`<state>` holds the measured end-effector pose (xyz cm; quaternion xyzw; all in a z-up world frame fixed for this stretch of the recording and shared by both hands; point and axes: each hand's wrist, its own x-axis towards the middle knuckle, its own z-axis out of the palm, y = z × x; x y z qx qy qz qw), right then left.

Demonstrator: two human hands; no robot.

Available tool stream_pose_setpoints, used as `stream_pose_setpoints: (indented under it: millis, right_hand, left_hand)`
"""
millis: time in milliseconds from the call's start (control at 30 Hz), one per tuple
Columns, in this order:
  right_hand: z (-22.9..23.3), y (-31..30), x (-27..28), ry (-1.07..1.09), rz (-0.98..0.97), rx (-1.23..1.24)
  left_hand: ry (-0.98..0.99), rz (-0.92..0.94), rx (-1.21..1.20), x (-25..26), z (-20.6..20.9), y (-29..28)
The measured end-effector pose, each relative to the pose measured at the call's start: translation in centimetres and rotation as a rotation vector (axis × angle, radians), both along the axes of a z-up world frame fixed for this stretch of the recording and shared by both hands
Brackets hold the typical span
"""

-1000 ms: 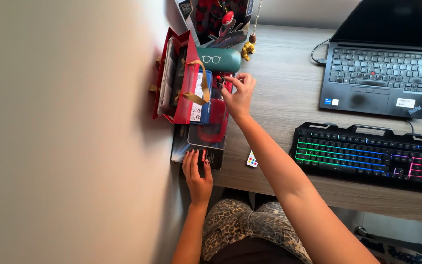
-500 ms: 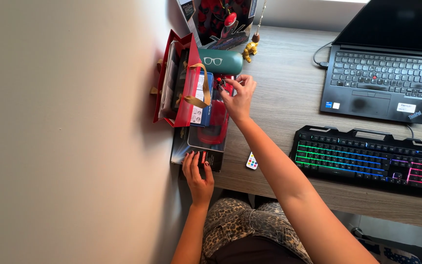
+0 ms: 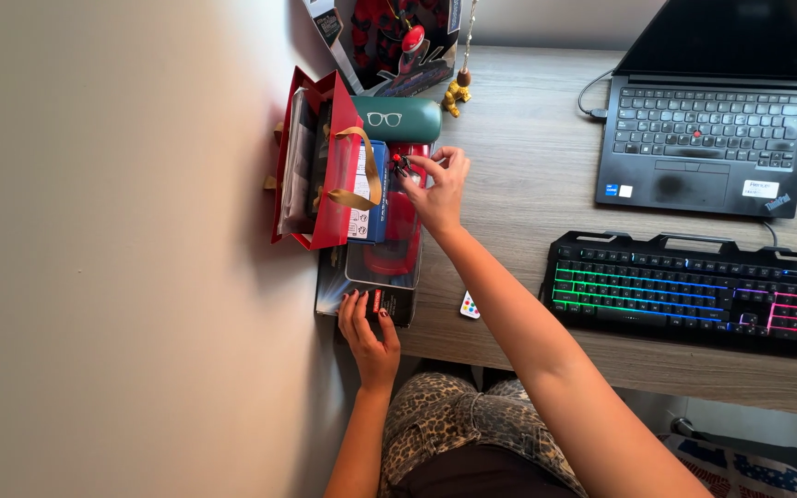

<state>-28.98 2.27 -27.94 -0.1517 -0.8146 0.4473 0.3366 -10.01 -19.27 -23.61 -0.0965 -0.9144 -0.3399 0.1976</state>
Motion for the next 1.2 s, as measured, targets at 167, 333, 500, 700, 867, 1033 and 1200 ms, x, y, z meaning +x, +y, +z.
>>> stream_pose_setpoints:
  millis: [167,333,500,700,867,1033,1200]
  right_hand:
    - [0.7,-0.1,0.1,-0.024,0.013,-0.046]
    - [1.1,0.0,0.4,0.006,0.042,-0.056]
    - [2.7,0.4,1.5,0.013,0.054,-0.07]
    - [5.1,4.9,8.3,-0.016,0.113,-0.134]
    - [-2.3,9.4,18.2,-0.438,0.081,-0.123]
    - [-6.6,7.4,25.4,-0.747,0.056,-0.422]
    - [-3.8,5.4,26.0,-0.792,-0.019,-0.966]
  left_hand:
    - [0.009,-0.003,0.0,0.1,-0.2,0.0]
    - [0.014,-0.005,0.008,0.1,-0.2,0.0]
    - [0.018,-0.01,0.02,-0.1,0.2,0.0]
    - [0.091,-0.052,0.041,0.2,2.0,0.4]
    - [0.192,-0.418,0.093,3.1,2.1,4.0]
    - [-0.27,-0.516,-0.223,4.1,-3.3,10.4]
    - [-0.44,-0.385,-0.27,3.1,-9.0,13.5]
